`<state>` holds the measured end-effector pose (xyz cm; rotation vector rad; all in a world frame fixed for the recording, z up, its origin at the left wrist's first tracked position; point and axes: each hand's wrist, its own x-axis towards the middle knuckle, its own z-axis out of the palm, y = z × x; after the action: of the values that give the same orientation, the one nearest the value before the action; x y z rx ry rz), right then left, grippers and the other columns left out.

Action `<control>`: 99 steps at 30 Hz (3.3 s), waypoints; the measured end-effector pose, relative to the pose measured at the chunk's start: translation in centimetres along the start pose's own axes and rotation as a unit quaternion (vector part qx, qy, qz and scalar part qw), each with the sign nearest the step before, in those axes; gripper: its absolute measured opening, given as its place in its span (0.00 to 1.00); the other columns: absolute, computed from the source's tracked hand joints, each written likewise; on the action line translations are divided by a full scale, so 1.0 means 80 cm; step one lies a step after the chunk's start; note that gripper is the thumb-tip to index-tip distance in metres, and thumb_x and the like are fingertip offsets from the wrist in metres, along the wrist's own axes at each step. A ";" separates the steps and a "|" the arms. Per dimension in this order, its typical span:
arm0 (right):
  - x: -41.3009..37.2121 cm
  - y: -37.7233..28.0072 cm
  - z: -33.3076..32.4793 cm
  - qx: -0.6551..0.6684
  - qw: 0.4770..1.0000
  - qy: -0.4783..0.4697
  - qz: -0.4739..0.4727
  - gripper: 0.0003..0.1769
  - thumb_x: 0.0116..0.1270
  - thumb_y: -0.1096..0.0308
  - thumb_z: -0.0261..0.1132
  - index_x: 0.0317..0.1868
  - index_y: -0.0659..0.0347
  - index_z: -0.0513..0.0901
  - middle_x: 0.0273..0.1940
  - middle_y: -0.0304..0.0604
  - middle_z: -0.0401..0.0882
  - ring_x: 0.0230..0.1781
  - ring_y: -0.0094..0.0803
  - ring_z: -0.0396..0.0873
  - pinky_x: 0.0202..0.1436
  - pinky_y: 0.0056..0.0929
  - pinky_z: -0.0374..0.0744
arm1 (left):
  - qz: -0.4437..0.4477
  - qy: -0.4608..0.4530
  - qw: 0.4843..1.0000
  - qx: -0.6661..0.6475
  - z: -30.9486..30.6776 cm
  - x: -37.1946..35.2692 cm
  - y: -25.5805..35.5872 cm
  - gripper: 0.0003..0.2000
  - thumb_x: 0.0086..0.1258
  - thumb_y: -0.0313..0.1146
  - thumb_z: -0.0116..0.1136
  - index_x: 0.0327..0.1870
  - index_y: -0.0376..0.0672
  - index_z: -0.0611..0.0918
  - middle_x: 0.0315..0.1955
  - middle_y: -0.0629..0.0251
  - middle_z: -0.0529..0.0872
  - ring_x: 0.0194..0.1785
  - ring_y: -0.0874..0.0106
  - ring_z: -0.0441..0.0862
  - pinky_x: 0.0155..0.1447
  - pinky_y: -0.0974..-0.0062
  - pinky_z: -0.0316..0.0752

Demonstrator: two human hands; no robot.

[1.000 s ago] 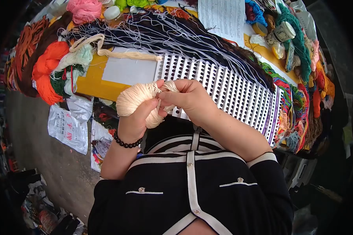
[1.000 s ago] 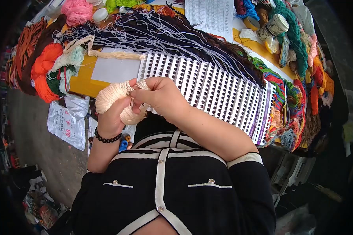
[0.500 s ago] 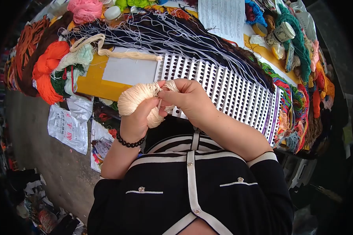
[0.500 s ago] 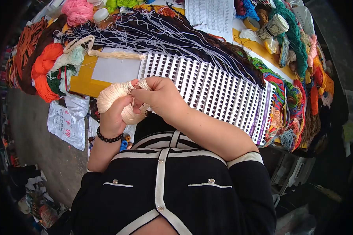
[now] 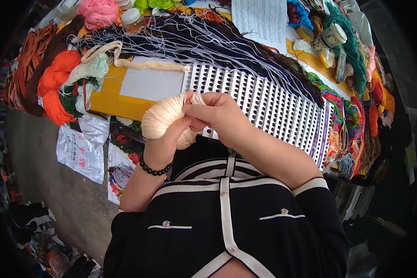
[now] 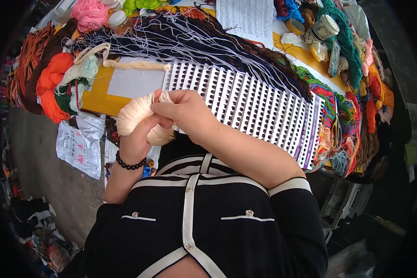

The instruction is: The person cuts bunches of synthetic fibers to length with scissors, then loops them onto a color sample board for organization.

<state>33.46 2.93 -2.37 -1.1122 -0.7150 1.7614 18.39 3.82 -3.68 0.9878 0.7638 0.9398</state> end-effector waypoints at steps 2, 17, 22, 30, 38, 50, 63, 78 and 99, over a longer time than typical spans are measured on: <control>0.000 0.000 0.001 -0.009 1.000 0.017 -0.008 0.06 0.60 0.71 0.64 0.31 0.66 0.81 0.22 0.38 0.78 0.20 0.21 0.73 0.27 0.18 0.71 | 0.042 -0.005 0.996 0.077 0.005 -0.001 0.002 0.22 0.62 0.21 0.51 0.60 0.28 0.70 0.40 0.62 0.82 0.41 0.76 0.78 0.51 0.80 0.72; -0.007 -0.003 0.003 -0.035 0.999 0.015 -0.033 0.05 0.59 0.75 0.62 0.29 0.69 0.80 0.25 0.43 0.81 0.24 0.25 0.79 0.30 0.21 0.76 | -0.032 -0.013 0.999 -0.016 -0.004 -0.002 0.004 0.19 0.64 0.22 0.50 0.58 0.30 0.73 0.39 0.63 0.81 0.33 0.80 0.77 0.38 0.84 0.71; -0.011 -0.006 0.004 -0.031 0.999 0.017 -0.030 0.06 0.60 0.74 0.62 0.27 0.69 0.80 0.24 0.42 0.81 0.25 0.22 0.78 0.33 0.20 0.75 | -0.043 -0.021 0.998 -0.041 -0.005 -0.003 0.004 0.18 0.64 0.23 0.51 0.56 0.31 0.74 0.35 0.65 0.82 0.31 0.80 0.76 0.36 0.84 0.71; -0.008 0.006 -0.001 -0.020 0.999 -0.019 -0.041 0.06 0.60 0.75 0.61 0.34 0.69 0.81 0.30 0.44 0.82 0.29 0.25 0.80 0.42 0.24 0.77 | -0.034 0.044 0.997 -0.058 -0.009 -0.006 -0.012 0.11 0.69 0.30 0.52 0.48 0.34 0.78 0.33 0.66 0.82 0.32 0.79 0.77 0.38 0.82 0.72; -0.037 -0.061 -0.016 0.131 0.985 -0.115 -0.016 0.06 0.67 0.72 0.53 0.42 0.62 0.73 0.32 0.38 0.77 0.35 0.27 0.79 0.45 0.25 0.77 | 0.133 -0.072 0.982 -0.117 -0.061 -0.010 0.043 0.10 0.69 0.33 0.51 0.45 0.36 0.76 0.38 0.58 0.83 0.41 0.66 0.82 0.52 0.66 0.74; -0.145 -0.156 -0.317 -0.109 0.921 0.332 -0.173 0.04 0.69 0.71 0.51 0.37 0.61 0.72 0.21 0.32 0.66 0.16 0.18 0.60 0.22 0.18 0.61 | 0.114 0.396 0.879 -0.242 -0.488 -0.089 0.008 0.10 0.70 0.31 0.48 0.48 0.42 0.78 0.32 0.70 0.80 0.30 0.77 0.75 0.38 0.78 0.77; -0.062 -0.056 -0.111 -0.380 0.922 0.073 -0.017 0.13 0.63 0.69 0.59 0.47 0.62 0.78 0.37 0.41 0.81 0.35 0.27 0.78 0.39 0.27 0.78 | -0.068 -0.107 0.915 -0.383 -0.261 -0.053 -0.033 0.20 0.70 0.37 0.47 0.62 0.42 0.69 0.49 0.64 0.81 0.28 0.80 0.71 0.37 0.77 0.68; -0.052 -0.041 -0.021 -0.555 0.802 -0.059 -0.214 0.11 0.62 0.75 0.62 0.46 0.64 0.78 0.38 0.45 0.83 0.42 0.34 0.82 0.47 0.30 0.79 | 0.291 -0.095 0.853 0.424 -0.013 0.009 0.009 0.14 0.64 0.43 0.58 0.28 0.40 0.81 0.20 0.65 0.80 0.23 0.73 0.76 0.31 0.76 0.70; 0.135 -0.018 -0.089 -0.474 0.875 0.101 -0.015 0.13 0.59 0.63 0.59 0.31 0.65 0.84 0.21 0.43 0.80 0.21 0.30 0.79 0.29 0.29 0.77 | -0.202 -0.032 0.977 0.061 -0.062 0.164 -0.027 0.13 0.66 0.38 0.57 0.47 0.41 0.79 0.39 0.68 0.83 0.39 0.78 0.77 0.43 0.79 0.72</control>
<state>38.46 13.40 -8.36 -1.8667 -1.5247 1.1994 20.04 16.91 -8.97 0.9170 0.9335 0.5109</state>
